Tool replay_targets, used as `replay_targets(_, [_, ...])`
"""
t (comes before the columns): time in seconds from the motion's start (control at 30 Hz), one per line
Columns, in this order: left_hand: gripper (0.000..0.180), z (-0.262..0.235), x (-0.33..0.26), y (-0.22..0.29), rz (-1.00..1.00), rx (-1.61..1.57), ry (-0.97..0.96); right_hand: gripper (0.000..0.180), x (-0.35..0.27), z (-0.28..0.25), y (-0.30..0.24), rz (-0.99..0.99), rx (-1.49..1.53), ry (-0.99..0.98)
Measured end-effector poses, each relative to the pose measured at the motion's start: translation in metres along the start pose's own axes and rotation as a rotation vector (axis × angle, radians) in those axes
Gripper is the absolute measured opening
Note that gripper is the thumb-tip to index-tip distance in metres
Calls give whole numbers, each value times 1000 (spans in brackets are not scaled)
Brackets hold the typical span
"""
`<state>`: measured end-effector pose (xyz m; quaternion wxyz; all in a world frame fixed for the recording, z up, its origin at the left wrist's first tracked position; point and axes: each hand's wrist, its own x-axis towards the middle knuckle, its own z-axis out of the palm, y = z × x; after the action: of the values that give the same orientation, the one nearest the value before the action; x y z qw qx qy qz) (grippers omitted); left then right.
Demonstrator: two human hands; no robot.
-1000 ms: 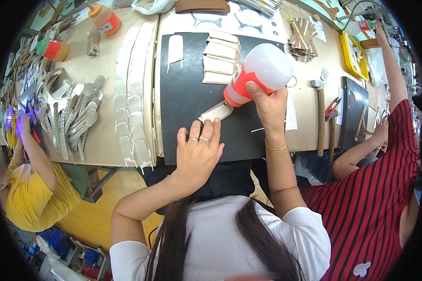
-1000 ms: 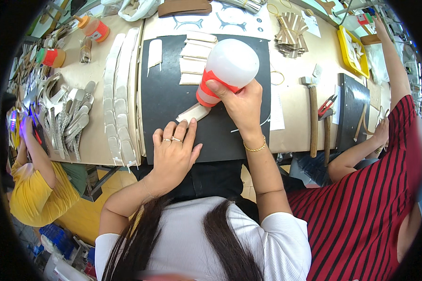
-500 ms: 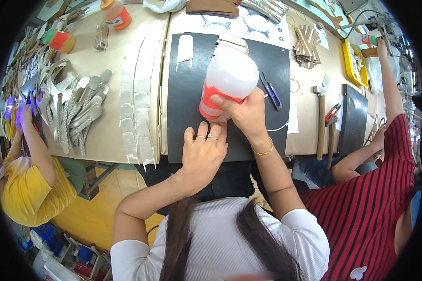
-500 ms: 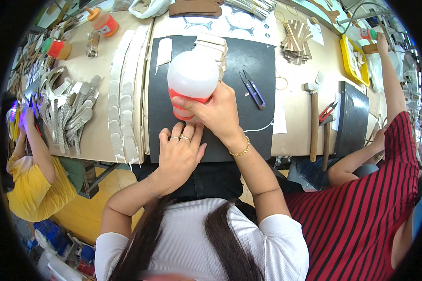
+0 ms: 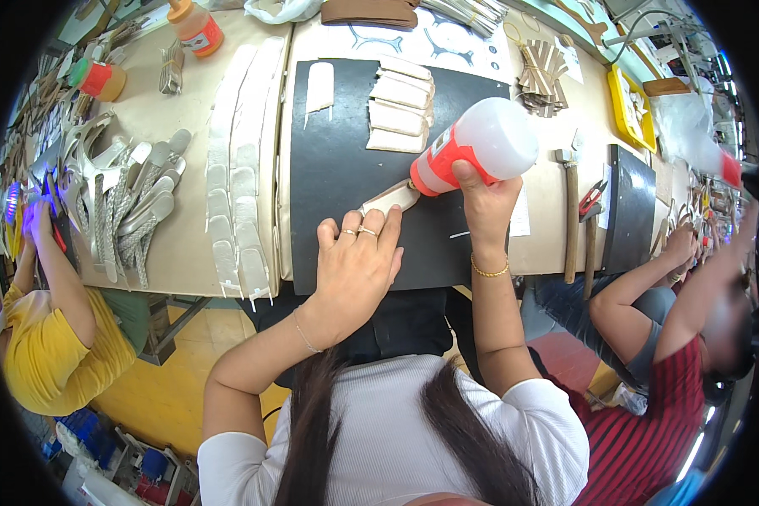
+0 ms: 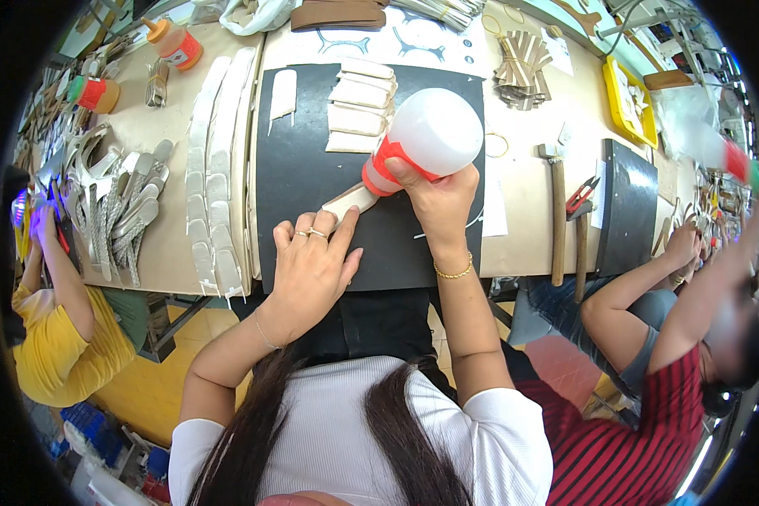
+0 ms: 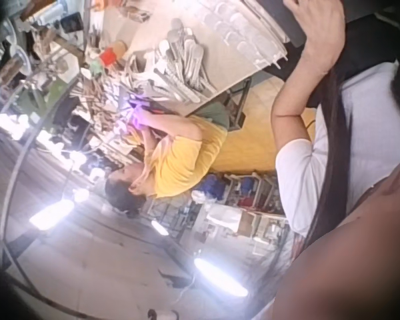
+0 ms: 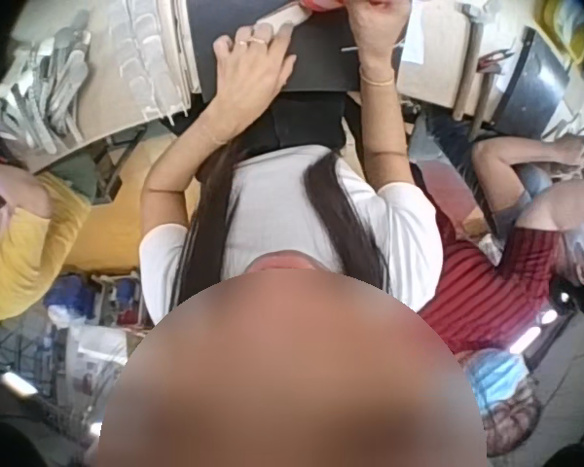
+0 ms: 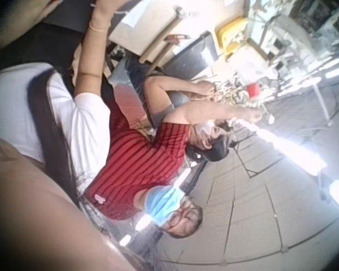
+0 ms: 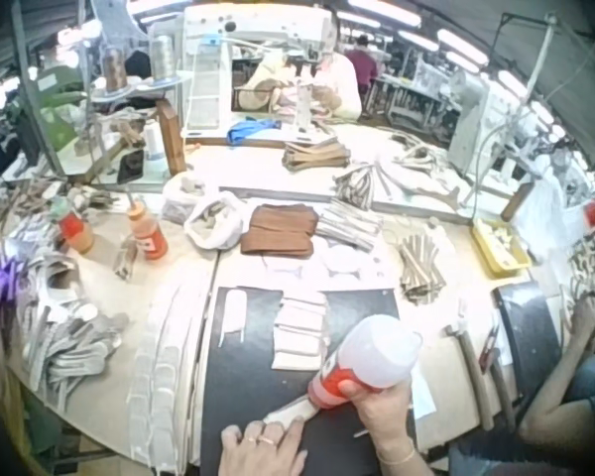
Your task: The person repeatedly applies glue from a red squeeze bottle onto small rectangular craft pieces on a black mat, then stacks them. The person handles the pieces one at a time and places them in a growing pile on the table.
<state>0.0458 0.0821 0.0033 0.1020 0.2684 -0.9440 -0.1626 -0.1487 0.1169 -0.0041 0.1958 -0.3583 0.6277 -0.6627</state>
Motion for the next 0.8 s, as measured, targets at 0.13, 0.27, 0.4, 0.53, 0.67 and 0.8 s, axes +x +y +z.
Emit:
replay_targets(0.13, [48,-4,4,-5,-5,-60,-11,50,-11,-9,4,-1,20,10])
replay_targets(0.27, [33,-7,13,-16,-33,-197,-4,67,-31,-21,8,3,59,48])
replay_targets(0.4, [25,-8,25,-31,-80,-286,68,79,-43,-24,10,24,291,170])
replay_targets(0.53, [27,-5,35,-43,-128,-302,85,99,-50,-20,12,47,119,180])
replay_targets(0.67, [24,-3,39,-49,-154,-314,61,98,-54,-19,15,56,159,190])
replay_targets(0.8, [20,-9,39,-50,-170,-252,-7,97,-54,-20,15,48,153,190])
